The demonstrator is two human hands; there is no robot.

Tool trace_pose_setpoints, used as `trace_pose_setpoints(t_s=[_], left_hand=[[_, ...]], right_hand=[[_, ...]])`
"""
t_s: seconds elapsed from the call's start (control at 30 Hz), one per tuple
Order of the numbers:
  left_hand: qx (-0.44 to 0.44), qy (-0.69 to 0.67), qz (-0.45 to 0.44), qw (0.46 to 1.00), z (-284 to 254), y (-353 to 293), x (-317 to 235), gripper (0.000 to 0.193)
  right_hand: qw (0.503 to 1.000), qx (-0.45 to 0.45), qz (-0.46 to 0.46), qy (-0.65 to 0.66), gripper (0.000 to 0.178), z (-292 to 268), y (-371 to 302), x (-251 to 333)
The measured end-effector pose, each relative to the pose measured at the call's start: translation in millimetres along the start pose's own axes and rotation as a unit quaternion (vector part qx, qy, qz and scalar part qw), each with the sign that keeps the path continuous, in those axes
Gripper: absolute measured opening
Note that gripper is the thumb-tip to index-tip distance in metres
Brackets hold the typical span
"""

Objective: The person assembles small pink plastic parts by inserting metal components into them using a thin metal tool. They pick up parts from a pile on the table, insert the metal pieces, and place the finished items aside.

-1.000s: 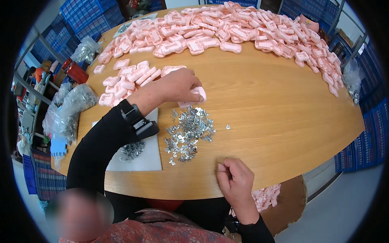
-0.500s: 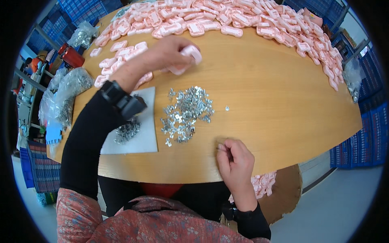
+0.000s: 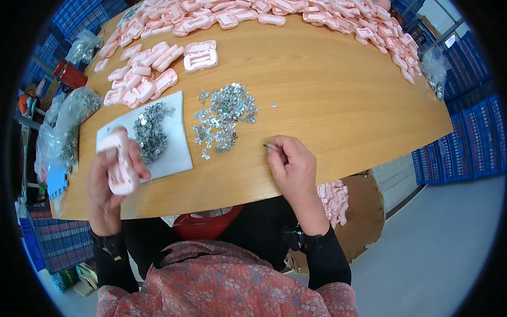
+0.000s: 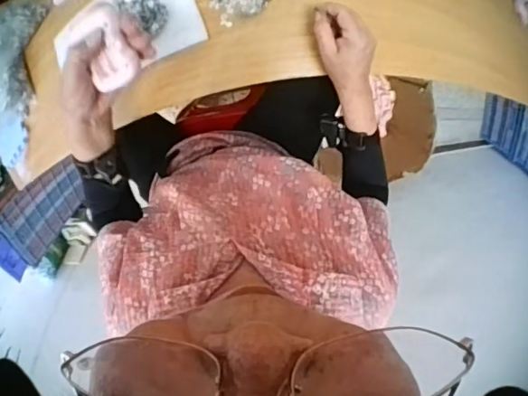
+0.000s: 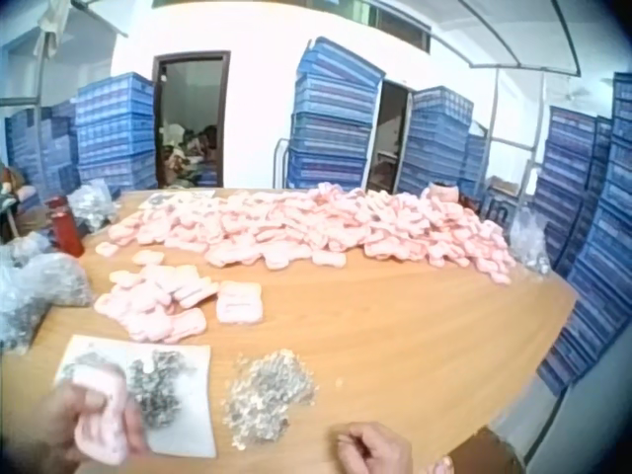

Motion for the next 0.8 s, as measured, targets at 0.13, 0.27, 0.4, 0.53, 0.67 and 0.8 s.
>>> trace_pose_setpoints(t_s=[0.13,0.27,0.4,0.53,0.67,0.8], left_hand=[[-0.037,-0.065,-0.068,0.995,-15,-41,41,0.051],[-0.008,-0.058,-0.126,0.99,-17,-68,65,0.048],[0.042,-0.078,-0.131,0.987,-21,-76,76,0.043],[0.074,-0.09,-0.147,0.982,-23,-78,82,0.041],[0.066,-0.071,-0.168,0.981,-25,-80,87,0.04],[0.077,-0.061,-0.184,0.978,-23,-77,90,0.041]], right_hand=[[0.999,0.017,0.044,0.001,0.012,1,1,-2],[0.995,0.04,0.087,0.042,0.014,6,4,-4],[0.995,0.075,0.03,0.052,0.012,25,10,28],[0.99,0.136,0.0,0.02,0.011,49,9,64],[0.988,0.124,-0.081,-0.036,0.013,79,4,86],[0.966,0.147,-0.157,-0.142,0.011,95,11,102]])
Point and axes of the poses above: each hand's wrist, its own y-axis towards the middle knuckle, its own z-axis out of the palm, x = y × z, the point moved 7 cm from there along y, towards the middle knuckle, and after that the axes turned 4 degrees about -z, right-handed, at the moved point
